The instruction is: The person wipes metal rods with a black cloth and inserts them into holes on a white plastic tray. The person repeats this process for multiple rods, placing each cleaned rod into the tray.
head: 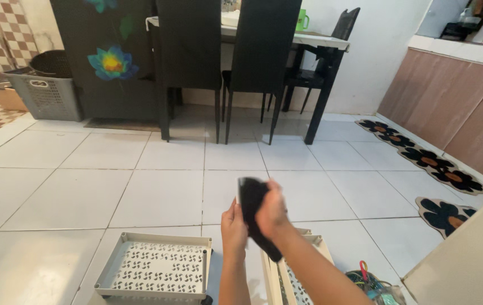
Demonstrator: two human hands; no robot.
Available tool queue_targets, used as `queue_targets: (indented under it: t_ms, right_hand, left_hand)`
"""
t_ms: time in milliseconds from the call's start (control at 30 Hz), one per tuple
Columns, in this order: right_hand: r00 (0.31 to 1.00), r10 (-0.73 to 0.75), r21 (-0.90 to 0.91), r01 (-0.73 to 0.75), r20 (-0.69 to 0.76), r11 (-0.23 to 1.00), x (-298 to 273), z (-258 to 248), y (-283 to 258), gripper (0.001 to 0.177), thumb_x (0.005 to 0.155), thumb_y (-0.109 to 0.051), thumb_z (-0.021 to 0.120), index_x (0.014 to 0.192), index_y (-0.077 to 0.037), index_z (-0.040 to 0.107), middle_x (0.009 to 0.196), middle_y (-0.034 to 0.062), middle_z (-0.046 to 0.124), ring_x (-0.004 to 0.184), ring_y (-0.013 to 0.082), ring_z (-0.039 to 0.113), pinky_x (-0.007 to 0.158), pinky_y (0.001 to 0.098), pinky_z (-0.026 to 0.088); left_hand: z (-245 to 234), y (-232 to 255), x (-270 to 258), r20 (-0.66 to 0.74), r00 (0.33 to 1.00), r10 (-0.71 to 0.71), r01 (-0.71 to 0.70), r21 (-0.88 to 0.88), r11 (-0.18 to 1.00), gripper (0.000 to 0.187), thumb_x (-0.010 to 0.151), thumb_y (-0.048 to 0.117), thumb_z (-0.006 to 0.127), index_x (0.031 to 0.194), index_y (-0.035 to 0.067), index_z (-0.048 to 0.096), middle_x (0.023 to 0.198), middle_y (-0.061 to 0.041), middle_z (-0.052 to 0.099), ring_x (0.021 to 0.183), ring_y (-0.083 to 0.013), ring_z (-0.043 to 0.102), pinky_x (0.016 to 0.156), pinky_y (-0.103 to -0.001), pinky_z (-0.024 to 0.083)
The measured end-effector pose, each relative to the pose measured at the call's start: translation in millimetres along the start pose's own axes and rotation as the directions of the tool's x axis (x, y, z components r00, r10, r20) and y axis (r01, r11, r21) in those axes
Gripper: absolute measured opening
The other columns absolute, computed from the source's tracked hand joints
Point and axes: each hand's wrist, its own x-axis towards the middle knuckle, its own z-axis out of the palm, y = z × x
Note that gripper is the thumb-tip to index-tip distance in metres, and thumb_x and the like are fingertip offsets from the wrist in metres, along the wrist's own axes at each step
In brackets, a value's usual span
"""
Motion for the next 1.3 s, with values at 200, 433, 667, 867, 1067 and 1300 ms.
queue_targets:
  t_ms: [200, 433, 667, 867, 1067, 1300]
  right_hand:
    - [0.967, -0.227, -0.836, 0.027, -0.118, 0.548, -33, 66, 38, 0.039, 0.094, -0.026, 0.064, 0.126, -0.011, 0.049, 0.124, 0.0089, 0.054, 0.114, 0.0193, 0.057, 0.099, 0.0376, 0.049]
    - [0.989, 0.019, -0.767, -0.129, -0.15, 0.628, -29, 72, 33, 0.035, 0.101, -0.033, 0.056, 0.127, -0.009, 0.054, 0.113, 0.0091, 0.068, 0.106, 0.0187, 0.064, 0.092, 0.0311, 0.052]
    - [0.955, -0.228, -0.873, 0.272, 0.192, 0.404, -44, 67, 37, 0.026, 0.095, -0.013, 0.051, 0.116, -0.002, 0.06, 0.103, 0.0187, 0.075, 0.095, 0.0291, 0.073, 0.084, 0.0364, 0.058]
    - [0.926, -0.102, -0.93, 0.367, 0.364, 0.013, -53, 37, 37, 0.036, 0.096, -0.015, 0.055, 0.129, -0.002, 0.056, 0.094, 0.0236, 0.071, 0.087, 0.0436, 0.069, 0.074, 0.0466, 0.055]
    - [0.966, -0.212, -0.976, 0.108, 0.148, -0.19, -31, -55, 49, 0.026, 0.098, -0.02, 0.062, 0.112, 0.002, 0.054, 0.093, 0.0276, 0.069, 0.09, 0.049, 0.065, 0.077, 0.0543, 0.052]
    - [0.783, -0.621, -0.978, 0.159, 0.044, 0.132, 1, -40, 15, 0.025, 0.099, -0.013, 0.051, 0.119, 0.002, 0.057, 0.099, 0.0245, 0.071, 0.095, 0.0426, 0.066, 0.081, 0.0466, 0.052]
  left_hand:
    - [-11, 27, -15, -0.026, 1.0, 0.004, -0.011, -0.298, 0.955, 0.041, 0.101, 0.031, 0.049, 0.131, 0.006, 0.057, 0.122, -0.008, 0.065, 0.11, -0.0195, 0.063, 0.091, -0.035, 0.051]
    - [-10, 40, -30, 0.007, 0.979, 0.204, -0.169, -0.529, 0.831, 0.043, 0.104, 0.035, 0.04, 0.133, 0.006, 0.055, 0.131, -0.012, 0.061, 0.124, -0.0228, 0.057, 0.105, -0.038, 0.046]
    - [-11, 45, -32, -0.111, 0.978, 0.179, -0.209, -0.416, 0.885, 0.033, 0.088, 0.012, 0.051, 0.12, 0.008, 0.058, 0.126, -0.014, 0.063, 0.118, -0.0256, 0.059, 0.106, -0.038, 0.046]
    - [-18, 92, -46, -0.027, 0.976, 0.214, -0.211, 0.105, 0.972, 0.045, 0.111, 0.029, 0.059, 0.089, -0.008, 0.069, 0.09, -0.02, 0.062, 0.084, -0.0231, 0.054, 0.082, -0.039, 0.048]
    - [-21, 115, -60, -0.136, 0.84, 0.525, -0.49, 0.223, 0.843, 0.038, 0.106, 0.032, 0.049, 0.107, 0.002, 0.072, 0.102, -0.004, 0.074, 0.095, -0.0133, 0.068, 0.085, -0.028, 0.052]
    - [-18, 75, -40, 0.14, 0.99, 0.01, -0.109, 0.728, 0.677, 0.041, 0.089, 0.035, 0.074, 0.108, -0.001, 0.067, 0.103, -0.02, 0.073, 0.099, -0.0328, 0.07, 0.089, -0.041, 0.054]
